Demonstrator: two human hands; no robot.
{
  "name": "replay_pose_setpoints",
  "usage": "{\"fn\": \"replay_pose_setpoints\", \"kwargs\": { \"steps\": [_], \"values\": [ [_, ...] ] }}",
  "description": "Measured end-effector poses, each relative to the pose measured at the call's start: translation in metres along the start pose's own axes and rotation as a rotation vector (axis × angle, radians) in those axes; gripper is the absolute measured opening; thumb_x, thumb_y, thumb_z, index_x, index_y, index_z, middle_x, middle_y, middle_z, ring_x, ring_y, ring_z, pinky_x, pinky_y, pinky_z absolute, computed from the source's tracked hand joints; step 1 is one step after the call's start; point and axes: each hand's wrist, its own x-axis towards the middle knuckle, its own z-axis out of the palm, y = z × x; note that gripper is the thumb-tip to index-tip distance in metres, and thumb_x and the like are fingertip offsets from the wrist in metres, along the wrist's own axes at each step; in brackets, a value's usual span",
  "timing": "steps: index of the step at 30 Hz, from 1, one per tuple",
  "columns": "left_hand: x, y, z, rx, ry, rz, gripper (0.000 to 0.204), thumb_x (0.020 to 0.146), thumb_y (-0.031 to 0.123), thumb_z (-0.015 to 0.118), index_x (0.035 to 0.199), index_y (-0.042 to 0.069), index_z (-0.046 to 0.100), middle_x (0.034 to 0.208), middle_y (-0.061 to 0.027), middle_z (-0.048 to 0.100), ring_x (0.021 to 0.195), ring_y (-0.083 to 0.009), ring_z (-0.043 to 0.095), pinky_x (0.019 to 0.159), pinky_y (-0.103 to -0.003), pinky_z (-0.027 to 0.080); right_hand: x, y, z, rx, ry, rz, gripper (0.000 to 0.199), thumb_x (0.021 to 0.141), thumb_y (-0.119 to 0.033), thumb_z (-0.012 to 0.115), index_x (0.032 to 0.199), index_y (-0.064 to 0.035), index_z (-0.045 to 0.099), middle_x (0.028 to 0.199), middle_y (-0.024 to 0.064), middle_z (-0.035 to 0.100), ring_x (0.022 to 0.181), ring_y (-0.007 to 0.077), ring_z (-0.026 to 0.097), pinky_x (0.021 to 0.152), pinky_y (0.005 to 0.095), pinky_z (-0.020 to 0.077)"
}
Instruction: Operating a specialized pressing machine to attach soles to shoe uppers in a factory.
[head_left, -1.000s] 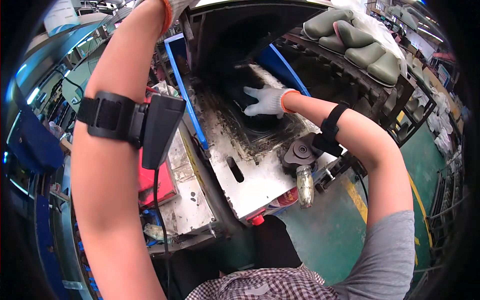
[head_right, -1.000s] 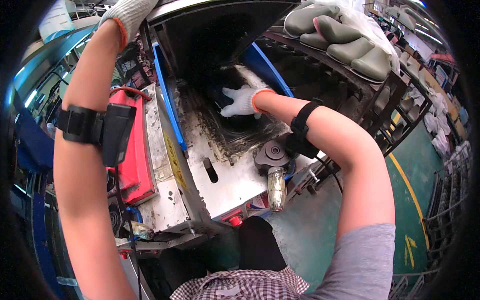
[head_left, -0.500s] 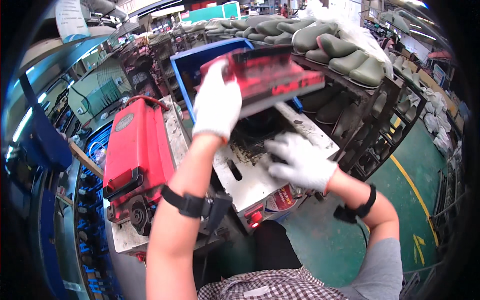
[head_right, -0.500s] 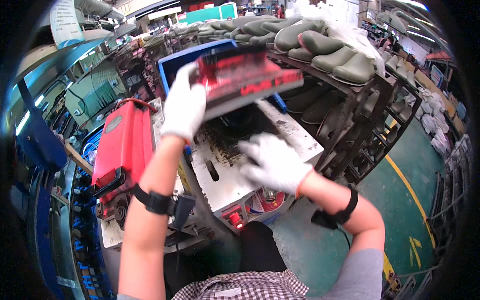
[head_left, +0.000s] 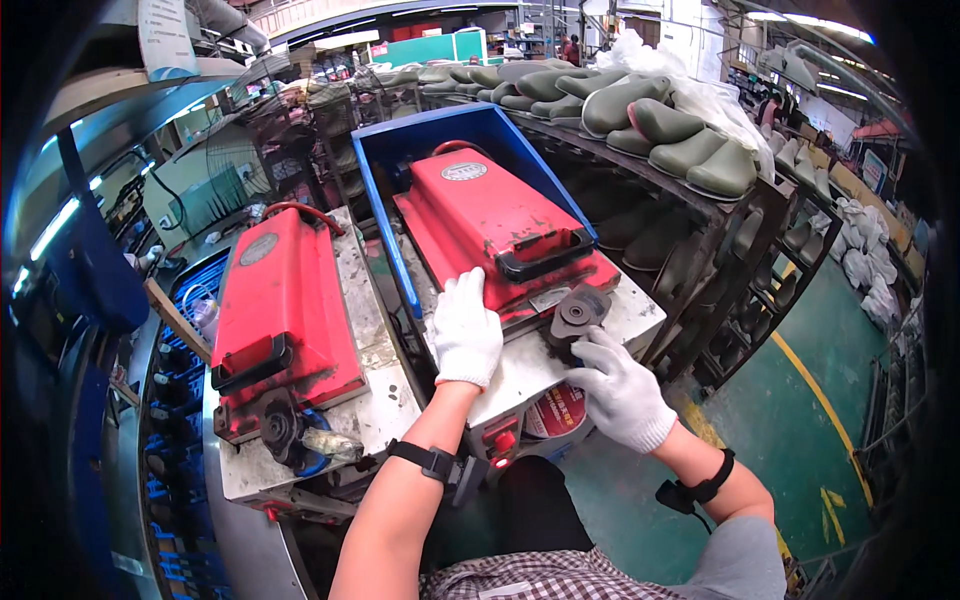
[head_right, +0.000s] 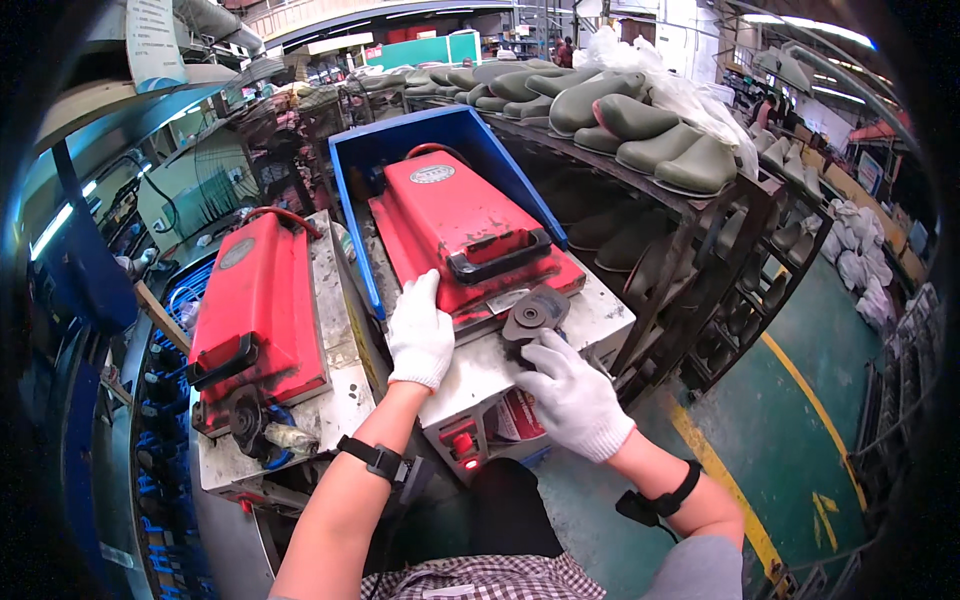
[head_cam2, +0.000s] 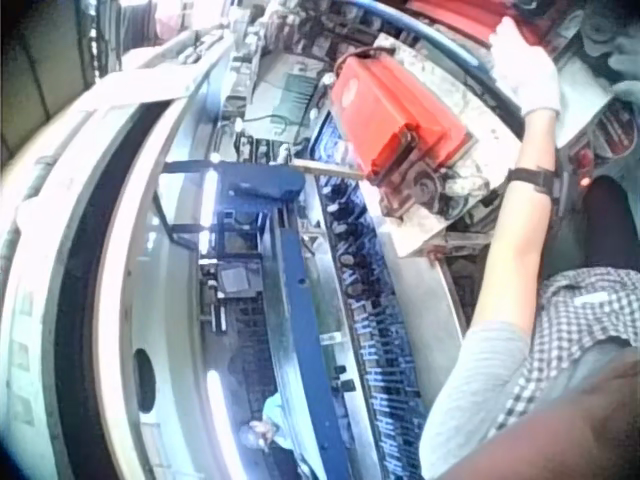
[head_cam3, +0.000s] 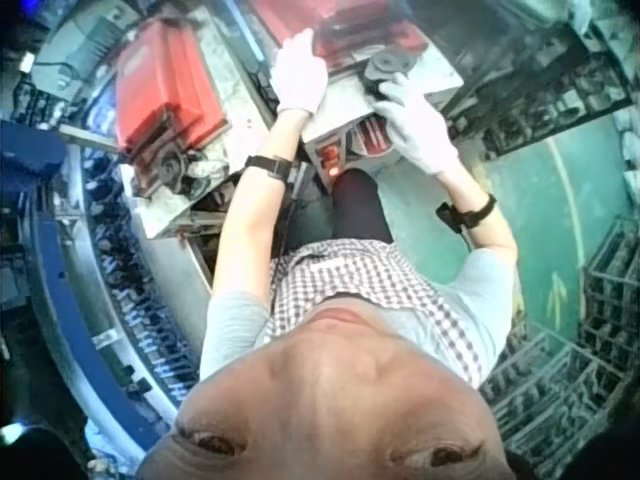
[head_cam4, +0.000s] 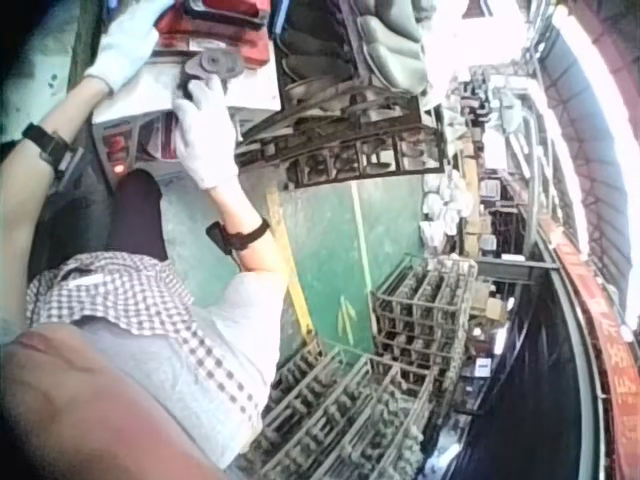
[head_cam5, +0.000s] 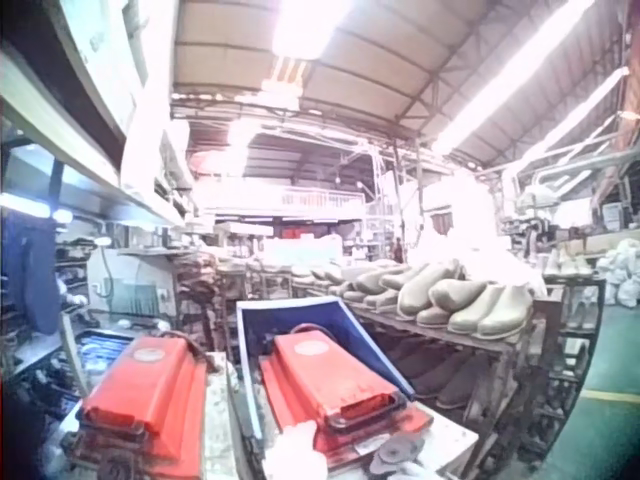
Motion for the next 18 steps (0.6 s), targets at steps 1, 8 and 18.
{"fn": "replay_pose_setpoints", "kwargs": {
  "steps": [1, 8, 18],
  "values": [
    [-0.001, 0.002, 0.001, 0.010, -0.019, -0.012, 0.055, 0.089, 0.008, 0.057, 0.144, 0.002, 0.058, 0.139, -0.0242, 0.064, 0.137, -0.0455, 0.055, 0.118, -0.051, 0.042, -0.003, 0.007, 0.000, 0.007, 0.042, -0.005, 0.036, 0.074, -0.001, 0.070, 0.109, -0.0071, 0.071, 0.128, 0.0153, 0.065, 0.130, 0.0400, 0.061, 0.101, 0.0453, 0.0577],
    [-0.003, 0.002, 0.006, 0.053, 0.047, 0.030, 0.057, 0.088, 0.008, 0.057, 0.144, 0.002, 0.057, 0.137, -0.0254, 0.064, 0.129, -0.0453, 0.059, 0.112, -0.051, 0.047, 0.002, 0.093, 0.009, -0.148, 0.349, 0.199, 0.043, 0.087, -0.002, 0.063, 0.130, -0.0075, 0.065, 0.119, 0.0176, 0.070, 0.111, 0.0374, 0.067, 0.093, 0.0471, 0.0553],
    [-0.018, 0.000, -0.041, -0.046, -0.181, -0.195, 0.075, 0.097, 0.032, 0.062, 0.162, 0.004, 0.038, 0.159, -0.0249, 0.046, 0.146, -0.0449, 0.044, 0.125, -0.049, 0.032, 0.114, 0.046, 0.041, -0.014, 0.268, 0.007, 0.039, 0.088, -0.025, 0.075, 0.124, -0.0125, 0.069, 0.121, 0.0120, 0.069, 0.124, 0.0344, 0.061, 0.117, 0.0511, 0.0375]
  ]
}}
